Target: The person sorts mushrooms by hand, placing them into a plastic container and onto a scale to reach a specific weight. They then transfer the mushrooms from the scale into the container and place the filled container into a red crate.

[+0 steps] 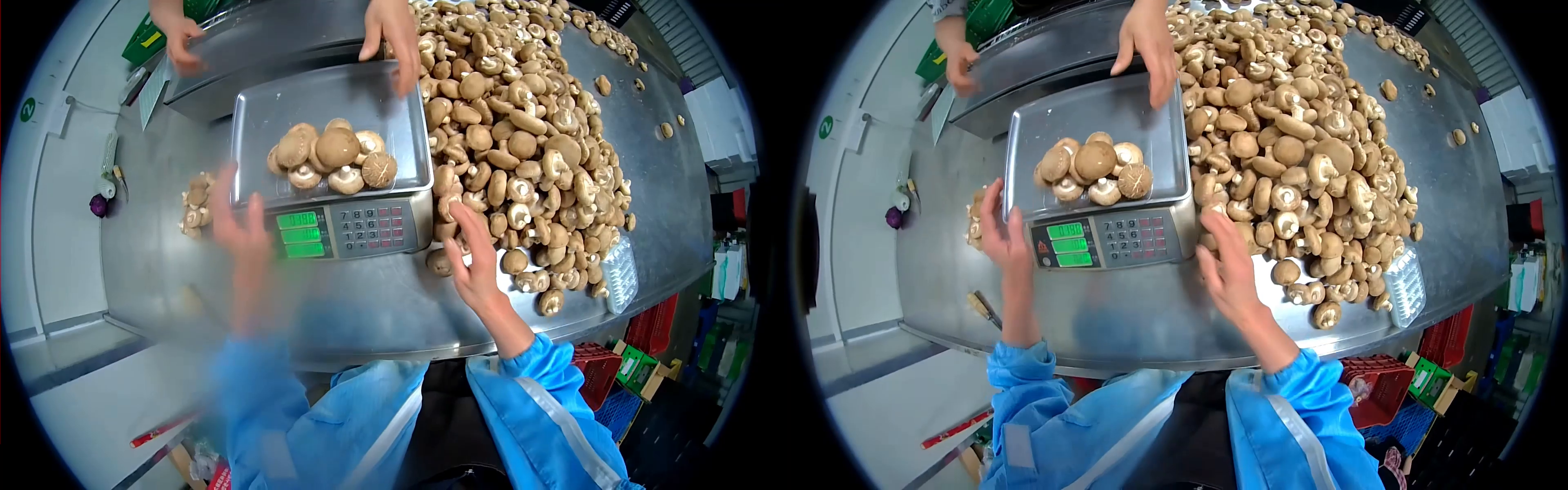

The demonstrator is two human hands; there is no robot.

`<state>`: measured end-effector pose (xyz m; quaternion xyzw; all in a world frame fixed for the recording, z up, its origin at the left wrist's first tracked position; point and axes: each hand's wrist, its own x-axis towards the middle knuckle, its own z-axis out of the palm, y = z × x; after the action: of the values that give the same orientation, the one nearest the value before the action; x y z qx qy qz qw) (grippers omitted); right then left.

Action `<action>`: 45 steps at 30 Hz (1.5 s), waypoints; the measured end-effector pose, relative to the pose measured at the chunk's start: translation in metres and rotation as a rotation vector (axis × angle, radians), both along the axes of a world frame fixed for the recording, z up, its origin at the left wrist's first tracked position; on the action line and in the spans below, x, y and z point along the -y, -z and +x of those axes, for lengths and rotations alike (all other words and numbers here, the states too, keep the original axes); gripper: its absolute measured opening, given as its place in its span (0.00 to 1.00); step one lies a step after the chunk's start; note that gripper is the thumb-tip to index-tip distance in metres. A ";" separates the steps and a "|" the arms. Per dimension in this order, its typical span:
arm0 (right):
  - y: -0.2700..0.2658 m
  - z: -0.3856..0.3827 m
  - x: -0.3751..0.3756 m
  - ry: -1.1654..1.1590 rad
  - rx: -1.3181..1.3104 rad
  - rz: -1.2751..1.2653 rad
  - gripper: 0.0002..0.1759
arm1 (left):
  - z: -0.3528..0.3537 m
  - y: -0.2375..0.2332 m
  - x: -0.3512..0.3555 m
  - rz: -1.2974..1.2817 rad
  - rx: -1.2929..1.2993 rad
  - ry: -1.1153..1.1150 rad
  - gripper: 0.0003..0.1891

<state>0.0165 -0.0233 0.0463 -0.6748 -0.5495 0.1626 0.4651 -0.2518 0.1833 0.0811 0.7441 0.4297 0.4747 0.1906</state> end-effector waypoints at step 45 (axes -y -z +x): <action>0.007 0.213 0.275 0.707 0.391 -0.396 0.45 | 0.226 0.101 0.274 0.068 -0.681 0.972 0.30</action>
<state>0.2297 -0.2986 0.0395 -0.9151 -0.3210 -0.0350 0.2414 -0.0258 -0.0903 -0.0201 0.9716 0.0614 0.0812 0.2135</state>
